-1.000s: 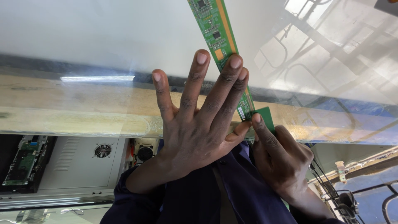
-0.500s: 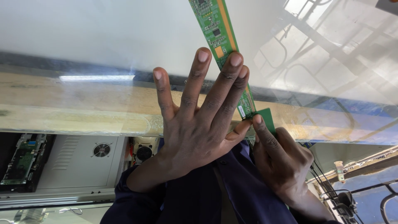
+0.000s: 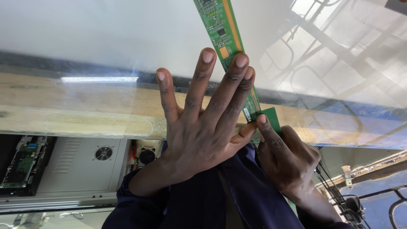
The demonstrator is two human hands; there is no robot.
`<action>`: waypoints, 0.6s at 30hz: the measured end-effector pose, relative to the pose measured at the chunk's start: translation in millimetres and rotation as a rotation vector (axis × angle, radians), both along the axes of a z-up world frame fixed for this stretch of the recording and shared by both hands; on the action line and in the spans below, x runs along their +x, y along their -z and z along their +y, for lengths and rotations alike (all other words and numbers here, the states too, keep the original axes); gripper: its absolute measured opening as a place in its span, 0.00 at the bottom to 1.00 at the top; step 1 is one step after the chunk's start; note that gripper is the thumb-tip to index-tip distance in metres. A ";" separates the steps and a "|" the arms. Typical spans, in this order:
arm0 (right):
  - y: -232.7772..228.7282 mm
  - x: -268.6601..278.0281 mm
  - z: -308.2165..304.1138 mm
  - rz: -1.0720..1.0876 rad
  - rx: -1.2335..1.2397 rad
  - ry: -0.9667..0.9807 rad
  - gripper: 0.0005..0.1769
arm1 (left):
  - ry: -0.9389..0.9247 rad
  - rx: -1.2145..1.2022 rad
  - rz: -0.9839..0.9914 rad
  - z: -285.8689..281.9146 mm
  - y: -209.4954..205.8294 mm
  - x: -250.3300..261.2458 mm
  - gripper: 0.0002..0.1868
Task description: Inspecting and positioning electronic circuit boards on a light table for repair.
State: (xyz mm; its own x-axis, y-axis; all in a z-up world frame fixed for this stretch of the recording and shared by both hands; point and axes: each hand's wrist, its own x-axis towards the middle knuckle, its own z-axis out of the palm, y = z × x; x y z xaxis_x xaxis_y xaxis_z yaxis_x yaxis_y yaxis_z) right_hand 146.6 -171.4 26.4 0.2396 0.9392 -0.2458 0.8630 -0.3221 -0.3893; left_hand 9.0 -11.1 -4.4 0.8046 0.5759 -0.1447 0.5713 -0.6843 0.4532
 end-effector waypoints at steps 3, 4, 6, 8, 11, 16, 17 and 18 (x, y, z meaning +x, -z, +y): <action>-2.7 -1.0 -0.1 0.014 -0.014 0.009 0.28 | -0.003 -0.005 0.005 0.8 -0.5 -1.0 0.35; -4.7 -1.1 -1.2 0.015 -0.042 0.009 0.28 | 0.002 -0.005 0.004 0.8 -0.3 -1.1 0.35; -2.2 -0.9 2.4 0.000 -0.025 0.008 0.27 | -0.012 -0.006 -0.014 0.2 0.0 0.2 0.33; -1.2 -0.6 5.1 -0.007 -0.001 0.001 0.26 | -0.031 -0.001 -0.024 0.4 -1.0 0.6 0.32; -3.3 -1.9 7.0 0.024 -0.005 0.013 0.26 | -0.020 -0.001 0.001 1.8 -1.3 -0.2 0.33; -7.8 -1.3 9.0 -0.011 -0.052 0.005 0.26 | -0.015 0.013 -0.005 2.0 -0.8 0.2 0.33; -8.9 -1.6 8.5 -0.009 -0.051 0.005 0.26 | -0.016 0.014 -0.002 1.8 -1.4 -0.1 0.33; -9.9 -1.8 8.1 -0.007 -0.060 0.007 0.26 | -0.016 0.007 0.002 1.5 -1.9 -0.2 0.34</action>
